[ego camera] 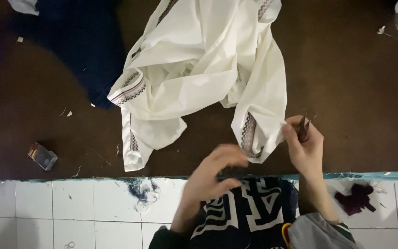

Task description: Trimming excess loose threads from the cuffs of a white garment using thread snips.

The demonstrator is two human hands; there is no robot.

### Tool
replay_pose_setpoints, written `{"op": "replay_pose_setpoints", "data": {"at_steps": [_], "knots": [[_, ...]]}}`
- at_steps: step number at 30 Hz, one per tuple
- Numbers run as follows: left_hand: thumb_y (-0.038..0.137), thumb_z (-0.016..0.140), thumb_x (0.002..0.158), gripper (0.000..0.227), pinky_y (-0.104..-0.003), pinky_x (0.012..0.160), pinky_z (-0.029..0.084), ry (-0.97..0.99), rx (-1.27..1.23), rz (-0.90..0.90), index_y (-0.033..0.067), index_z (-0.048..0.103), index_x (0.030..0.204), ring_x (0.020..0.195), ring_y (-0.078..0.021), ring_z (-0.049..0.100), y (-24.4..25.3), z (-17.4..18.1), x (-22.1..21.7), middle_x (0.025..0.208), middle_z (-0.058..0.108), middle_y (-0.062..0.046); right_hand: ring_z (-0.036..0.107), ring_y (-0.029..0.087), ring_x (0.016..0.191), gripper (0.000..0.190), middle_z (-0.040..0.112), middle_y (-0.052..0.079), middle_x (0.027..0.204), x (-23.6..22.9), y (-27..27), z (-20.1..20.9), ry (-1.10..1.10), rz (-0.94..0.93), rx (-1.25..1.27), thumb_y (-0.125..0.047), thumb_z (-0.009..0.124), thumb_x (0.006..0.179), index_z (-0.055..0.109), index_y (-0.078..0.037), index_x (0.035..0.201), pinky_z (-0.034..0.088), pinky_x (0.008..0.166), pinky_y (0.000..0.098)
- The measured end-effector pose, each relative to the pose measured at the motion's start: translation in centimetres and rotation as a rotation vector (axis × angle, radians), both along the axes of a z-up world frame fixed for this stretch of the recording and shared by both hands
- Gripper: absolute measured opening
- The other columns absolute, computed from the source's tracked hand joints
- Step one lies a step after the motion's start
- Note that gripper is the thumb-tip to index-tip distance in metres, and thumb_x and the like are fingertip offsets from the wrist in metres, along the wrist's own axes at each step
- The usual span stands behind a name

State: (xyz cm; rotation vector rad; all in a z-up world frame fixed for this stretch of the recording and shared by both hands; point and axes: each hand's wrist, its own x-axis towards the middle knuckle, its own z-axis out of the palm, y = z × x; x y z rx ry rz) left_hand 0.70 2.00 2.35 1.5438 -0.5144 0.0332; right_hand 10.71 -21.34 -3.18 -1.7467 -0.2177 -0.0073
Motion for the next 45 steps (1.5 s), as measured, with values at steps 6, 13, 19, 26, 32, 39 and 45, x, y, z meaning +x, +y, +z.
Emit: {"op": "replay_pose_setpoints", "data": {"at_steps": [6,13,19,26,32,39,45], "knots": [[0.02,0.071,0.096,0.045,-0.05,0.072,0.06,0.095,0.569,0.59,0.0041,0.048,0.132,0.103,-0.0419,0.061,-3.3,-3.1,3.3,0.121,0.047,-0.021,0.051,0.013,0.056,0.014,0.067,0.011,0.086,-0.8,1.1,0.4,-0.051,0.095,0.18,-0.01,0.059,0.105,0.066,-0.006,0.094,0.04,0.056,0.0274],[-0.008,0.055,0.098,0.014,-0.042,0.078,0.06,0.069,0.485,0.565,-0.0009,0.057,0.109,0.101,-0.0367,0.067,-3.4,-3.1,2.9,0.107,0.059,-0.018,0.067,0.028,0.103,0.041,0.061,0.022,0.125,-1.7,3.2,1.8,-0.203,0.058,0.201,-0.005,0.066,0.095,0.044,-0.003,0.13,0.059,0.087,0.0445],[-0.007,0.052,0.099,0.009,-0.043,0.086,0.059,-0.066,0.39,0.613,0.0012,0.054,0.102,0.109,-0.0393,0.065,-3.8,-2.7,2.3,0.116,0.062,-0.022,0.06,0.038,0.087,0.051,0.042,0.021,0.151,-2.6,4.3,1.4,-0.345,0.038,-0.265,-0.006,0.083,0.085,0.048,-0.006,0.122,0.056,0.068,0.0471],[0.001,0.042,0.104,0.006,-0.042,0.091,0.057,-0.033,0.019,0.718,0.0008,0.048,0.104,0.107,-0.0347,0.072,-0.8,-3.9,1.8,0.112,0.072,-0.022,0.044,0.01,0.047,0.023,0.07,0.006,0.099,-1.5,0.0,-0.9,-0.283,0.005,-0.166,0.011,0.072,0.084,0.077,-0.005,0.099,0.035,0.046,0.0236],[0.008,0.053,0.102,0.018,-0.049,0.097,0.054,-0.138,0.135,0.606,-0.0032,0.052,0.116,0.118,-0.0431,0.062,-1.5,-3.3,2.2,0.126,0.061,-0.024,0.044,0.013,0.053,0.017,0.066,0.011,0.069,-2.4,0.9,0.4,0.056,-0.034,0.051,0.009,0.066,0.091,0.078,-0.002,0.096,0.036,0.051,0.0259],[-0.002,0.072,0.09,0.042,-0.045,0.096,0.056,-0.289,0.422,0.586,0.0017,0.059,0.13,0.116,-0.0341,0.063,-2.4,-3.9,2.8,0.126,0.062,-0.016,0.05,0.014,0.061,0.014,0.068,0.012,0.075,-2.5,0.5,0.2,0.122,-0.02,0.123,0.001,0.065,0.096,0.078,0.0,0.099,0.041,0.058,0.0254],[0.006,0.073,0.092,0.033,-0.04,0.08,0.058,-0.34,0.315,0.647,0.0034,0.065,0.124,0.097,-0.0307,0.07,-2.9,-4.0,3.0,0.111,0.07,-0.012,0.06,0.024,0.073,0.009,0.066,0.015,0.095,-3.8,-1.1,0.4,-0.408,-0.14,-0.099,0.003,0.069,0.095,0.067,-0.002,0.102,0.044,0.061,0.0318]]}}
